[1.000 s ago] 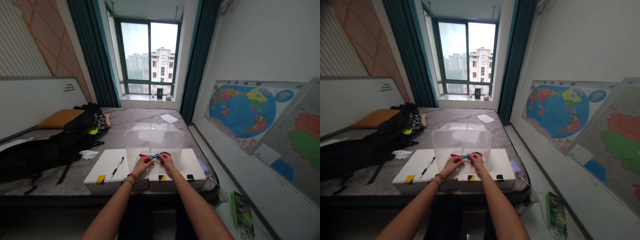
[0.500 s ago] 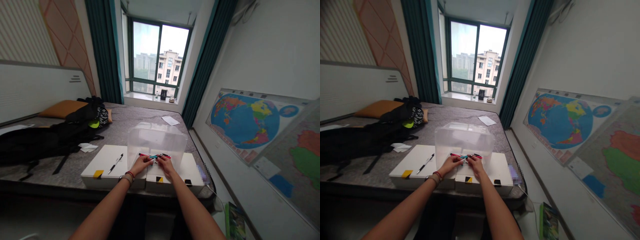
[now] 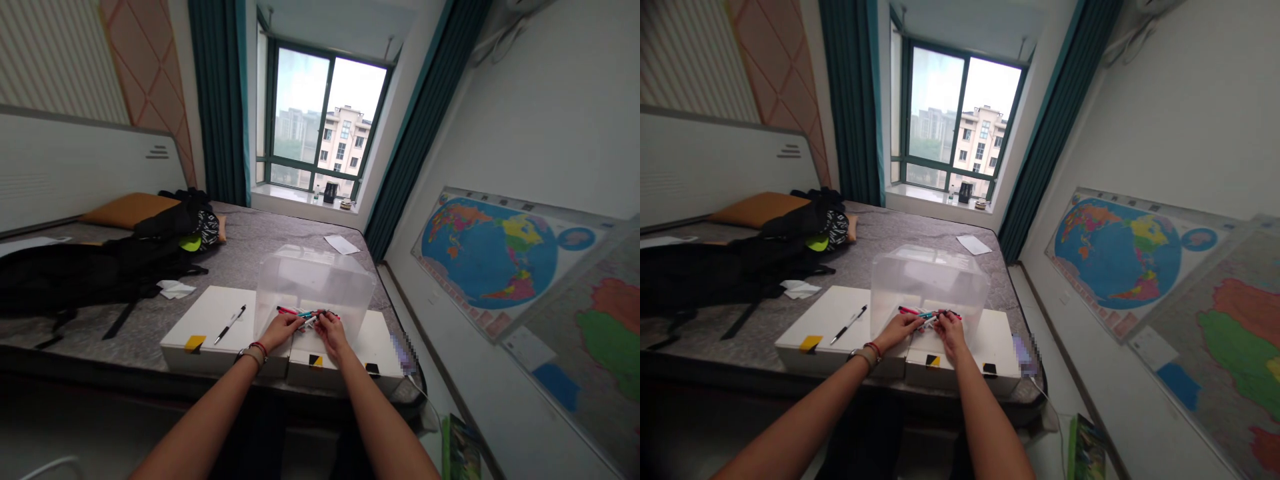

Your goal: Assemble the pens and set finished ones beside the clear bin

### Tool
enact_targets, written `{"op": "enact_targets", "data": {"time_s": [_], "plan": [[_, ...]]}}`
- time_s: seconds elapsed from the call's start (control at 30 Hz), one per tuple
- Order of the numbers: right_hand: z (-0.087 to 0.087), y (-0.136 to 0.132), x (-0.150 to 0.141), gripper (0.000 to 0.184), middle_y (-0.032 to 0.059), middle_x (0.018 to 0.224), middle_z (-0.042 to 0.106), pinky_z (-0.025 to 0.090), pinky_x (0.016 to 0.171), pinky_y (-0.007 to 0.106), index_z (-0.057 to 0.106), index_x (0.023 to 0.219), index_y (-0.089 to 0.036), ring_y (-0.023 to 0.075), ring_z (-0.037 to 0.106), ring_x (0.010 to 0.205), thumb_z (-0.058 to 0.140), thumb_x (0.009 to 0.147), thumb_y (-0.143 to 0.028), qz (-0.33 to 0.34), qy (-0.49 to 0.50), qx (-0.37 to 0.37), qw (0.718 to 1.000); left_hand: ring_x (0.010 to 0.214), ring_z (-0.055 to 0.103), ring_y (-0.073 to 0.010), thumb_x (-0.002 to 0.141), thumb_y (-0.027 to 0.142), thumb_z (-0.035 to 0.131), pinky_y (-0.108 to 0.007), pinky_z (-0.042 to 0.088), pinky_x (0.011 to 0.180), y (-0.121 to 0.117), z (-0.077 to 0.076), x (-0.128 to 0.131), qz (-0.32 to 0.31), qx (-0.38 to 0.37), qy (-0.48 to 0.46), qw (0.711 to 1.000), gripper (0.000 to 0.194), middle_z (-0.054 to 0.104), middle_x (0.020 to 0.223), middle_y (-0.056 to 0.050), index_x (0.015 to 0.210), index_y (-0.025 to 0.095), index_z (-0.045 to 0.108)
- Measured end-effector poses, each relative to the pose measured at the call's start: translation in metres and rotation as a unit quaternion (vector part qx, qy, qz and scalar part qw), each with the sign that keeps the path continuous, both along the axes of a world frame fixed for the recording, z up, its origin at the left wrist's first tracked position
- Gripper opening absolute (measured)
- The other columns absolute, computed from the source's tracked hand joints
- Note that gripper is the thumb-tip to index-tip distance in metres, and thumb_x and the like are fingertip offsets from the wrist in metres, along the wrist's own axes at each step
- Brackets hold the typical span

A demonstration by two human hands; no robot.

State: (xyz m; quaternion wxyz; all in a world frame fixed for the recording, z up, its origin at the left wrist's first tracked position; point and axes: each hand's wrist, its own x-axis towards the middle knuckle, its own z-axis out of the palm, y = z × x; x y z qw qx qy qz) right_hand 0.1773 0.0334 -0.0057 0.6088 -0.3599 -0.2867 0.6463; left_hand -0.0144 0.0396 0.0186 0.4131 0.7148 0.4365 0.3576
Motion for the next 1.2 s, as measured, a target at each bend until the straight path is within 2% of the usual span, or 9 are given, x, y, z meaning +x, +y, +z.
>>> {"op": "enact_targets", "data": {"time_s": [0.13,0.27,0.43,0.53,0.67,0.73,0.9,1.03,1.2], "plan": [[-0.001,-0.001,0.001,0.039,0.0053,0.092,0.072,0.055,0.060,0.025,0.066,0.091,-0.019,0.0113,0.062,0.062,0.085,0.061,-0.035,-0.006,-0.011,0.007,1.000,0.082,0.068,-0.0231,0.081,0.055,0.059,-0.031,0.048,0.079,0.001,0.001,0.000,-0.007,-0.011,-0.012,1.000,0.042,0.076,0.083,-0.007,0.080,0.017,0.078],[-0.003,0.000,0.000,0.039,0.0013,0.079,0.068,0.054,0.061,0.022,0.065,0.086,-0.018,0.0098,0.061,0.062,0.087,0.060,-0.038,-0.006,-0.015,0.000,1.000,0.083,0.068,-0.0226,0.076,0.050,0.067,-0.032,0.050,0.081,0.003,-0.002,0.000,-0.006,-0.034,-0.050,0.998,0.036,0.076,0.087,-0.008,0.088,0.017,0.077],[-0.005,0.001,-0.001,0.039,0.0001,0.075,0.066,0.054,0.060,0.022,0.063,0.082,-0.018,0.0095,0.059,0.060,0.087,0.059,-0.039,-0.010,-0.023,-0.002,1.000,0.078,0.065,-0.0215,0.069,0.047,0.074,-0.030,0.049,0.074,0.003,-0.006,-0.001,0.021,-0.002,-0.035,0.999,0.037,0.075,0.085,-0.008,0.088,0.016,0.076],[-0.006,0.002,0.000,0.039,0.0008,0.076,0.066,0.054,0.061,0.023,0.064,0.082,-0.018,0.0107,0.061,0.061,0.087,0.059,-0.040,-0.015,-0.029,0.001,0.999,0.076,0.064,-0.0210,0.072,0.052,0.069,-0.029,0.047,0.071,0.003,-0.005,-0.001,0.015,0.005,-0.008,1.000,0.038,0.074,0.081,-0.006,0.084,0.017,0.077],[-0.006,0.002,0.002,0.041,0.0033,0.086,0.071,0.055,0.063,0.023,0.067,0.089,-0.019,0.0109,0.063,0.064,0.087,0.059,-0.038,-0.005,-0.003,0.005,1.000,0.063,0.059,-0.0179,0.083,0.060,0.051,-0.027,0.043,0.064,0.002,-0.003,-0.003,0.022,0.006,0.024,0.999,0.051,0.067,0.061,-0.004,0.070,0.017,0.076],[-0.006,0.002,0.002,0.043,0.0045,0.093,0.072,0.055,0.063,0.023,0.067,0.092,-0.019,0.0109,0.063,0.065,0.087,0.059,-0.036,0.003,0.006,0.003,1.000,0.059,0.056,-0.0166,0.083,0.060,0.051,-0.026,0.042,0.061,0.002,-0.002,-0.004,0.022,0.007,0.022,0.999,0.051,0.065,0.058,-0.003,0.069,0.017,0.075],[-0.006,0.002,0.001,0.039,0.0007,0.080,0.069,0.055,0.064,0.023,0.064,0.084,-0.019,0.0105,0.063,0.064,0.087,0.060,-0.039,-0.002,-0.001,-0.003,1.000,0.072,0.064,-0.0197,0.078,0.053,0.063,-0.029,0.048,0.070,0.002,0.001,-0.004,0.009,-0.016,-0.040,0.999,0.039,0.074,0.079,-0.006,0.087,0.018,0.078],[-0.005,0.002,0.000,0.038,-0.0015,0.071,0.065,0.054,0.062,0.021,0.061,0.080,-0.019,0.0105,0.062,0.062,0.087,0.060,-0.040,-0.011,-0.006,-0.013,1.000,0.087,0.068,-0.0245,0.071,0.049,0.072,-0.035,0.051,0.082,0.004,-0.003,-0.004,0.017,-0.041,-0.077,0.996,0.041,0.076,0.094,-0.009,0.095,0.016,0.077],[-0.003,0.002,0.000,0.040,-0.0008,0.073,0.066,0.054,0.063,0.020,0.066,0.084,-0.017,0.0091,0.061,0.061,0.088,0.058,-0.036,-0.003,0.011,-0.015,1.000,0.090,0.068,-0.0254,0.069,0.048,0.074,-0.035,0.050,0.085,0.006,-0.009,-0.003,0.018,-0.023,-0.046,0.999,0.040,0.076,0.096,-0.010,0.095,0.017,0.076]]}}
